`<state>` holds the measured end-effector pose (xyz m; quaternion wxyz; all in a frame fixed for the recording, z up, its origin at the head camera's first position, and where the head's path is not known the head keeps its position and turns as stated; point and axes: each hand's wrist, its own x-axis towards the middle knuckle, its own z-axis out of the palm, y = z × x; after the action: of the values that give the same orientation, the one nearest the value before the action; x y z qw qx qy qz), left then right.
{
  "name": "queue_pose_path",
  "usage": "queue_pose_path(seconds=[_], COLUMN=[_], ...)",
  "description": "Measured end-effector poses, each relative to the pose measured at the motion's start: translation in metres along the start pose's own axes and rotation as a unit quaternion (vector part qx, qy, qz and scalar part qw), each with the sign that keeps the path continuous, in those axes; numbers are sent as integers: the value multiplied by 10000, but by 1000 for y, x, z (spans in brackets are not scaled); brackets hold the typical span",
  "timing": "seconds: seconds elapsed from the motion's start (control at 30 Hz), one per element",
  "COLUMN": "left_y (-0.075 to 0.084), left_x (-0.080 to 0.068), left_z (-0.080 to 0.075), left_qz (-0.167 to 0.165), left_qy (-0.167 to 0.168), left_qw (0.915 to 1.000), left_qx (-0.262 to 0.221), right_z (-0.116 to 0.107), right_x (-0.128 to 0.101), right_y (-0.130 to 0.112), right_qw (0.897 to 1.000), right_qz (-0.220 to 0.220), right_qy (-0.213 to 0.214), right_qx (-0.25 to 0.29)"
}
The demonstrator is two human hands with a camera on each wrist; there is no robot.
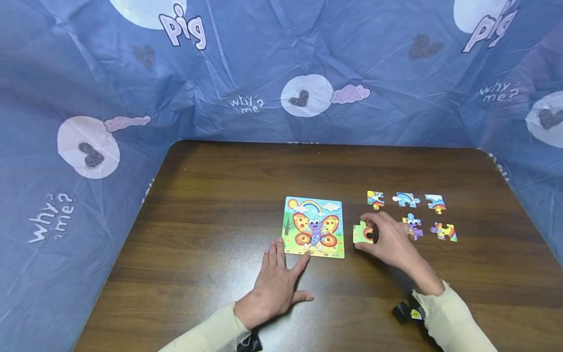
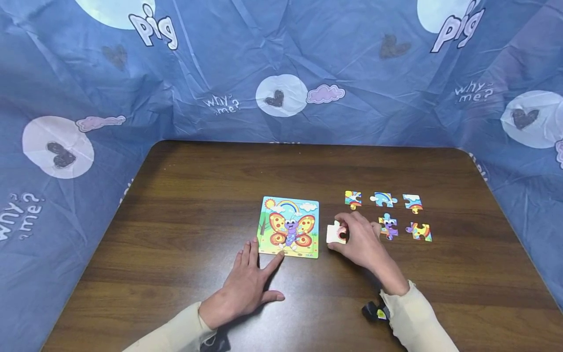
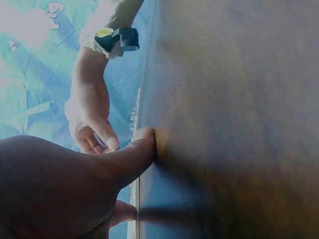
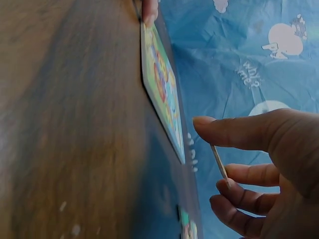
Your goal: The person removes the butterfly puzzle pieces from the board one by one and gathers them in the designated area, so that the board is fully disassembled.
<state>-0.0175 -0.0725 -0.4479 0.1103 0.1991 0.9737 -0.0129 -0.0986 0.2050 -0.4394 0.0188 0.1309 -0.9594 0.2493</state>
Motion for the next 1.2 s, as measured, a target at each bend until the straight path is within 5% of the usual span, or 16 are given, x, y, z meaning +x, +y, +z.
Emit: queue_pose_path(seconds=[1.2], left_y=[0], left_x=[0], left_z=[1], left_qz=[49], left_qy=[159], left_qw=[9999], left_qx=[22], right_z=[-2], right_x=[-32], right_y=[38], right_qw=[9995], right_qz=[140], right_qy=[-222], right_qx=[-195])
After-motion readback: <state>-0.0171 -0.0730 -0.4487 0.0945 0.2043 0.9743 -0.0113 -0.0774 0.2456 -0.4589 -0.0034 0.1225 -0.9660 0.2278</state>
